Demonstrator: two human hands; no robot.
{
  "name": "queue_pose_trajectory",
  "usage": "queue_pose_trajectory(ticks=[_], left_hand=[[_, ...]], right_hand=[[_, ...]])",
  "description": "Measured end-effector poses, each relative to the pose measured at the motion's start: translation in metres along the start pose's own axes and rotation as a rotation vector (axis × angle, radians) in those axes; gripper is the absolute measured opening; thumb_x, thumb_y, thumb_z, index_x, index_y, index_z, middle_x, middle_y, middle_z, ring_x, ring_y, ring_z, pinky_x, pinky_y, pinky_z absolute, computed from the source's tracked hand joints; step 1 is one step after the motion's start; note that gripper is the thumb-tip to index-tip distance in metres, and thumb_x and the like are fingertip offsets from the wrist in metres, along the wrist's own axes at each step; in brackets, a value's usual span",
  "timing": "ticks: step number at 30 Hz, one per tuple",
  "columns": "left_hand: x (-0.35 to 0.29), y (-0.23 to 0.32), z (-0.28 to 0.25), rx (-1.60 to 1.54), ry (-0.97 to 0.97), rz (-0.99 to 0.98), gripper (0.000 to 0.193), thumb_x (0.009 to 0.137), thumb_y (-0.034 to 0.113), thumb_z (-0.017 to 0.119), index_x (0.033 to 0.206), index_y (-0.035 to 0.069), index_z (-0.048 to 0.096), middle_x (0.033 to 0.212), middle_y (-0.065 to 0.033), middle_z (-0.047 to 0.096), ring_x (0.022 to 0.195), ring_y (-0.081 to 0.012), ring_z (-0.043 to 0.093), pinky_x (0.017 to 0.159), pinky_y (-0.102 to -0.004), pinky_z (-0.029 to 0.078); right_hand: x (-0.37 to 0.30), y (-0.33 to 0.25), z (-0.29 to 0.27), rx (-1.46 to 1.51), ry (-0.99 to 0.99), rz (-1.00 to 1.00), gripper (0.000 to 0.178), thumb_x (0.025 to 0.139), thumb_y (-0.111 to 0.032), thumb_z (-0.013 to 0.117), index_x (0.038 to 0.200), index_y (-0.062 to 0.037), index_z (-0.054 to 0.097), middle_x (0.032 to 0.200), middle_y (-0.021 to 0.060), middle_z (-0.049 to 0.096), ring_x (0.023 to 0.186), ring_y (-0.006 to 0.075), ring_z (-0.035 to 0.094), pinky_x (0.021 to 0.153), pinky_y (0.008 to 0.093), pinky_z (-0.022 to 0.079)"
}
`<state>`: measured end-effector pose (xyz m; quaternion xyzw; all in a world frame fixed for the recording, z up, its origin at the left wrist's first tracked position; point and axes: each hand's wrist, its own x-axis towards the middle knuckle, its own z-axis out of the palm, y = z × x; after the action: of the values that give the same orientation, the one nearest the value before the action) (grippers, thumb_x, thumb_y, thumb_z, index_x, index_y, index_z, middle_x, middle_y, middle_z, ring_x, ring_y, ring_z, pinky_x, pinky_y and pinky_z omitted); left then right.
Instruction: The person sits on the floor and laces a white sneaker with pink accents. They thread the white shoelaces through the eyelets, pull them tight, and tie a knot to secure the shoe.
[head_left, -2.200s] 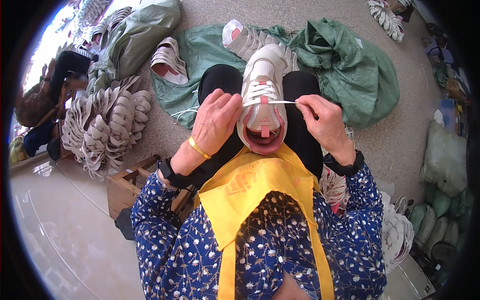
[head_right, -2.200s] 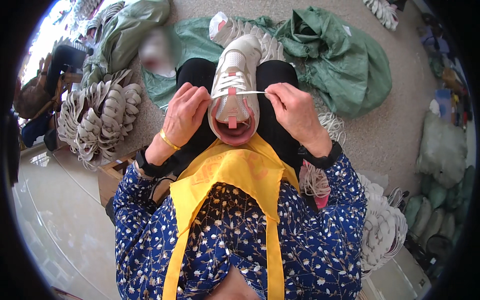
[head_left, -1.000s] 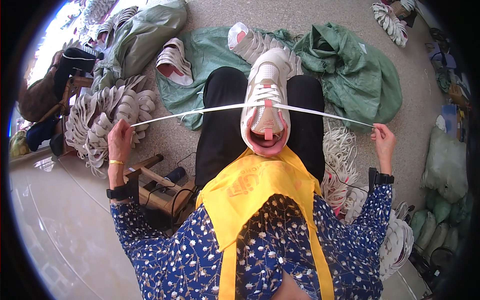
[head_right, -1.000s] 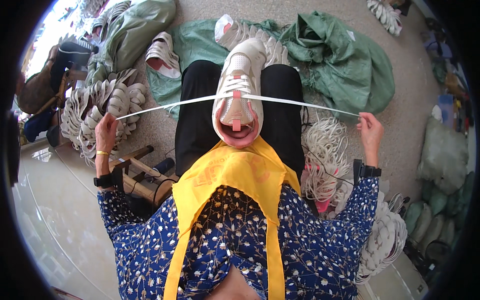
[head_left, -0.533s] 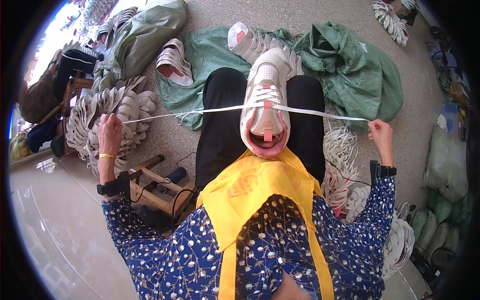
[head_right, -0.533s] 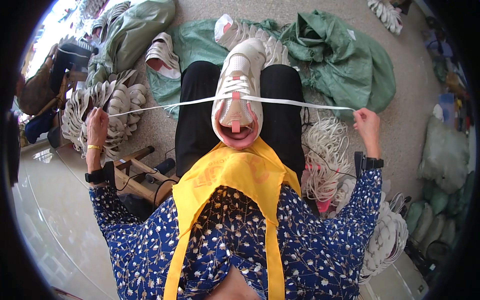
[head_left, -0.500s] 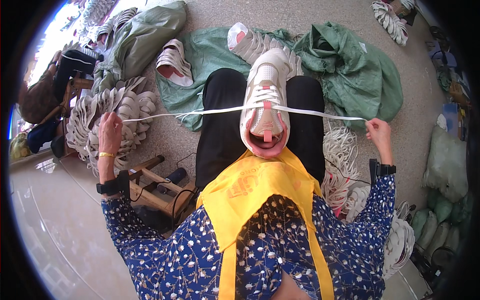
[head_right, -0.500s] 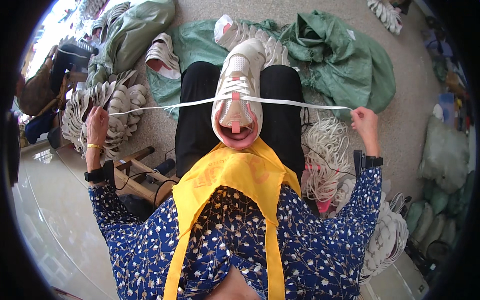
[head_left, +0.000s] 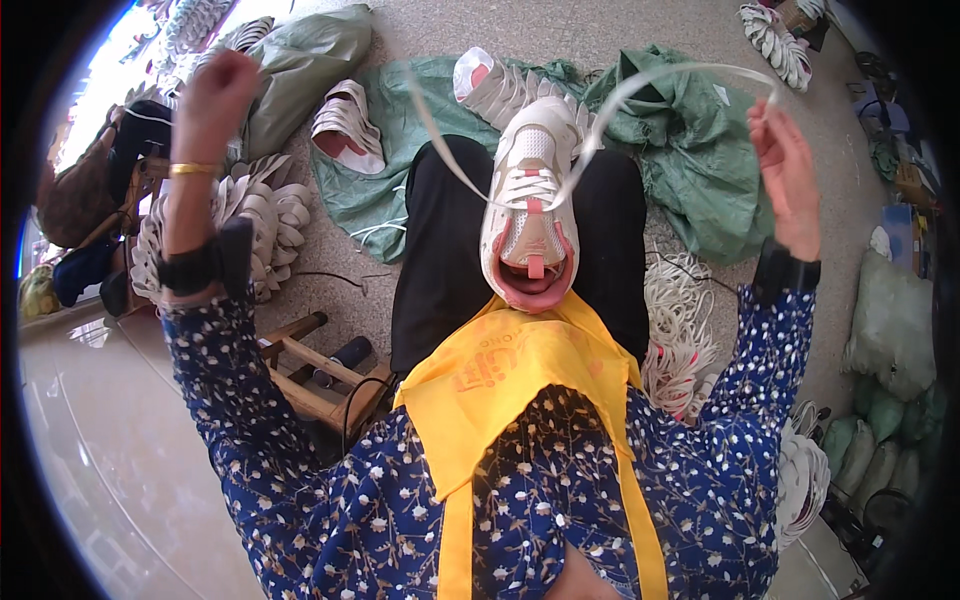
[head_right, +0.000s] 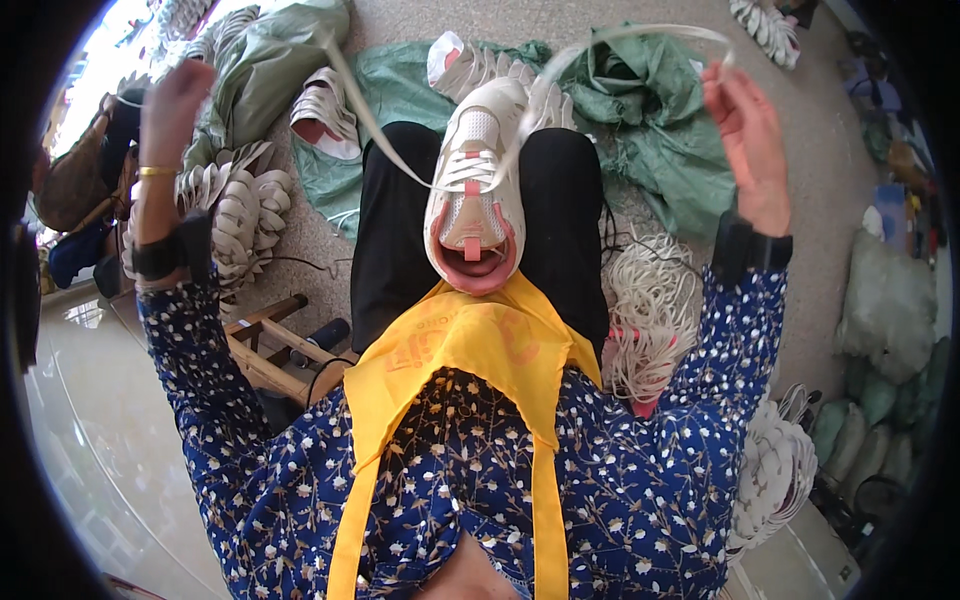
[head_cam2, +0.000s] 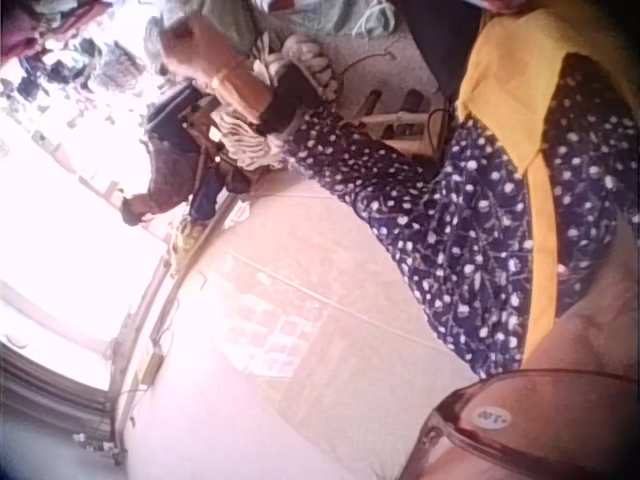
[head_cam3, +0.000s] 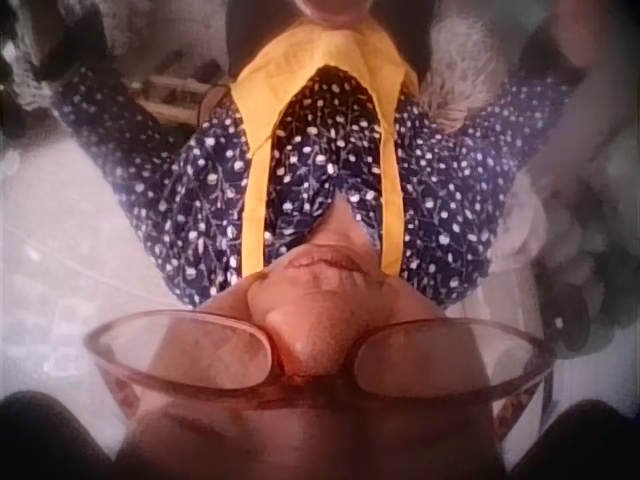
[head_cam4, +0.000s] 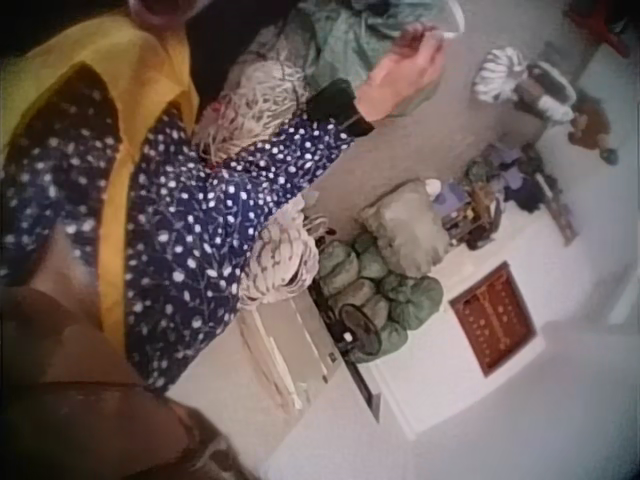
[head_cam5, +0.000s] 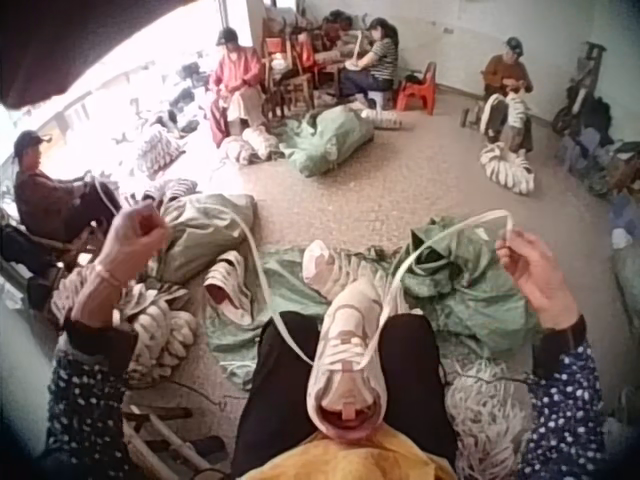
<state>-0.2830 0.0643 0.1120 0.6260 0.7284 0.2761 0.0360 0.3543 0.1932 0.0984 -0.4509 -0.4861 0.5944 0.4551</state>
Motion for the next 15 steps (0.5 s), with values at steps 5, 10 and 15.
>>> queue_pose_trajectory(ticks=[5, 10, 15], left_hand=[[-0.100, 0.049, 0.083, -0.432, -0.789, 0.003, 0.009, 0.087, 0.007, 0.071, 0.082, 0.003, 0.064, 0.074, -0.0057, 0.066, 0.065, -0.0132, 0.062, 0.062, -0.0302, 0.052], [-0.154, 0.109, 0.103, -1.040, -0.986, -0.326, 0.013, 0.096, 0.007, 0.071, 0.090, 0.003, 0.060, 0.085, -0.0016, 0.068, 0.075, -0.0067, 0.065, 0.066, -0.0223, 0.053], [-0.162, 0.122, 0.129, -1.313, -0.794, -0.336, 0.012, 0.098, 0.006, 0.071, 0.094, 0.003, 0.059, 0.095, -0.0057, 0.071, 0.082, -0.0090, 0.067, 0.074, -0.0235, 0.055]], right_hand=[[-0.081, 0.048, 0.063, -0.166, -0.218, 0.343, 0.025, 0.101, -0.013, 0.067, 0.120, 0.0026, 0.069, 0.102, 0.0102, 0.075, 0.084, 0.0105, 0.072, 0.080, 0.0231, 0.061], [-0.108, 0.078, 0.112, -0.342, -0.332, 0.276, 0.019, 0.098, -0.011, 0.071, 0.111, 0.0034, 0.072, 0.098, 0.0070, 0.075, 0.083, 0.0101, 0.072, 0.076, 0.0237, 0.061], [-0.111, 0.088, 0.147, -0.131, -0.280, 0.263, 0.012, 0.095, -0.004, 0.073, 0.105, 0.0037, 0.072, 0.097, 0.0060, 0.075, 0.086, 0.0123, 0.073, 0.079, 0.0255, 0.062]])
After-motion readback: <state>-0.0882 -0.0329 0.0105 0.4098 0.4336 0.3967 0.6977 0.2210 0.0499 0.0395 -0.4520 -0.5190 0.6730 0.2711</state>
